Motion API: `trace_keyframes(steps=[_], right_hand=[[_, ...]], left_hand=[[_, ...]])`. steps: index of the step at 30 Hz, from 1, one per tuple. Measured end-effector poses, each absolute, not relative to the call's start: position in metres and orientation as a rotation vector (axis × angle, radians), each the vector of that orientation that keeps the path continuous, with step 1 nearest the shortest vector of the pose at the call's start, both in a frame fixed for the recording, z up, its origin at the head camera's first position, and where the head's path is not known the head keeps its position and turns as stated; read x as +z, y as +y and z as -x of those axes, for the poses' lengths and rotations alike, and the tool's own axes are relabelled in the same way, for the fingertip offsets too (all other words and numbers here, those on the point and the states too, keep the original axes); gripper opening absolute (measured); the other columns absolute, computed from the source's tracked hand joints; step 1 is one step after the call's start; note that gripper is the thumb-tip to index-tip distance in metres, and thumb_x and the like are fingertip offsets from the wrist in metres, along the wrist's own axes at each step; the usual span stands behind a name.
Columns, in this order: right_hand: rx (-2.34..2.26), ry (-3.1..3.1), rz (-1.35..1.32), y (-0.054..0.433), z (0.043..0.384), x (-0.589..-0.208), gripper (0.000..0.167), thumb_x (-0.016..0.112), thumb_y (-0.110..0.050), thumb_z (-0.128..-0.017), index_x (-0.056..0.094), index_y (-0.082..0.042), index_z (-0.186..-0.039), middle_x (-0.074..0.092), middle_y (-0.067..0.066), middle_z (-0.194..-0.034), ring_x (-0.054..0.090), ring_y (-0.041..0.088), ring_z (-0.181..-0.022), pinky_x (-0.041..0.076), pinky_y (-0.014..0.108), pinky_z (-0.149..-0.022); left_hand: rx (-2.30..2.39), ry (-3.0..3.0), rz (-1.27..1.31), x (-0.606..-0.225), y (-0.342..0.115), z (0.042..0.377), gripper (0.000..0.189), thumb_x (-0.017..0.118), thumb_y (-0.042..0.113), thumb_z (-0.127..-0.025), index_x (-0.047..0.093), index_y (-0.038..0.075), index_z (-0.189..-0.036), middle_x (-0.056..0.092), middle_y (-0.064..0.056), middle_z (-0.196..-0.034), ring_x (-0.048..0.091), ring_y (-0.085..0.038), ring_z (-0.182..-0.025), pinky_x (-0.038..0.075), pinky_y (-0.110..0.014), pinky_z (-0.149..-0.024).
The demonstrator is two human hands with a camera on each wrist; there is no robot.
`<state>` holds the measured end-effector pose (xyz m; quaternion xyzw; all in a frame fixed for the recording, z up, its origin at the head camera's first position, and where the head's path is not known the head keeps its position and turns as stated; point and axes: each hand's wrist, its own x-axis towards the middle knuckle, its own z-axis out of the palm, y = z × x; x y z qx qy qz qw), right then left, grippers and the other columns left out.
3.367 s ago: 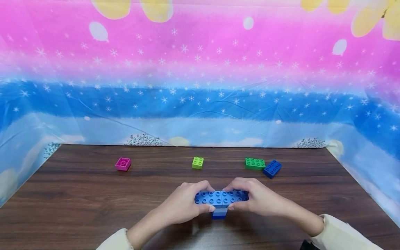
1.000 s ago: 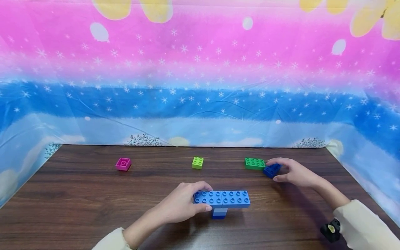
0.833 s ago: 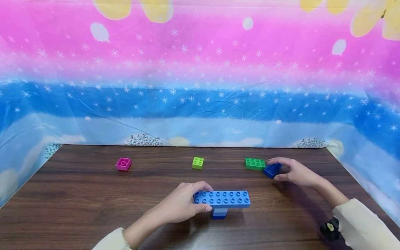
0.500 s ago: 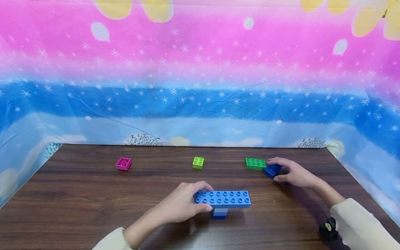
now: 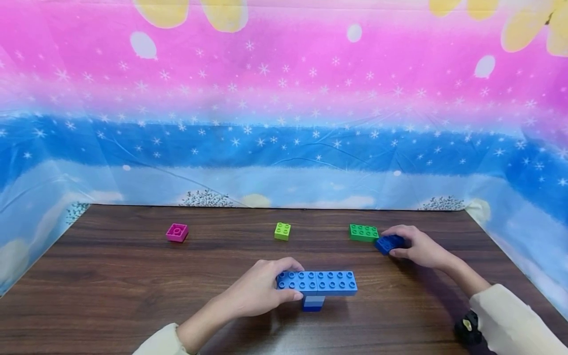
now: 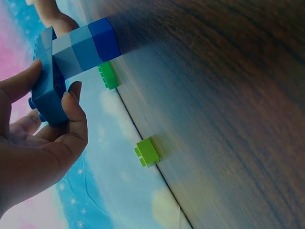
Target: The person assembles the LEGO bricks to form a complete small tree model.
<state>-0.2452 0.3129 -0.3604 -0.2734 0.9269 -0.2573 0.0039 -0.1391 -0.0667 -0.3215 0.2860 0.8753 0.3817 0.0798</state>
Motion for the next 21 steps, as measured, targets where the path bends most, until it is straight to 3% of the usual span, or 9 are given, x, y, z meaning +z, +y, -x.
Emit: trace_keyframes(steps=[7,21], right_hand=[[-0.734,2.939,0.766,0.312,0.241,-0.36,0.037,0.07,-0.018,-0.081,0.061,-0.008,-0.114,0.055,0.018,-0.116,0.043,0.038,-0.106,0.041,0.05,-0.079],[-0.758,2.85,0.727,0.304,0.23,-0.354,0.036,0.069,-0.017,-0.081,0.059,-0.004,-0.114,0.055,0.017,-0.111,0.052,0.031,-0.099,0.046,0.044,-0.076]], left_hand=[[1.146,2.613,-0.859,-0.322,-0.066,0.139,0.032,0.071,0.021,-0.08,0.06,0.012,-0.109,0.062,0.004,-0.091,0.052,-0.004,-0.073,0.042,-0.022,-0.064],[1.142,2.609,-0.854,-0.321,-0.067,0.139,0.032,0.07,0.021,-0.08,0.06,0.012,-0.109,0.062,0.003,-0.091,0.052,-0.004,-0.074,0.042,-0.022,-0.064]])
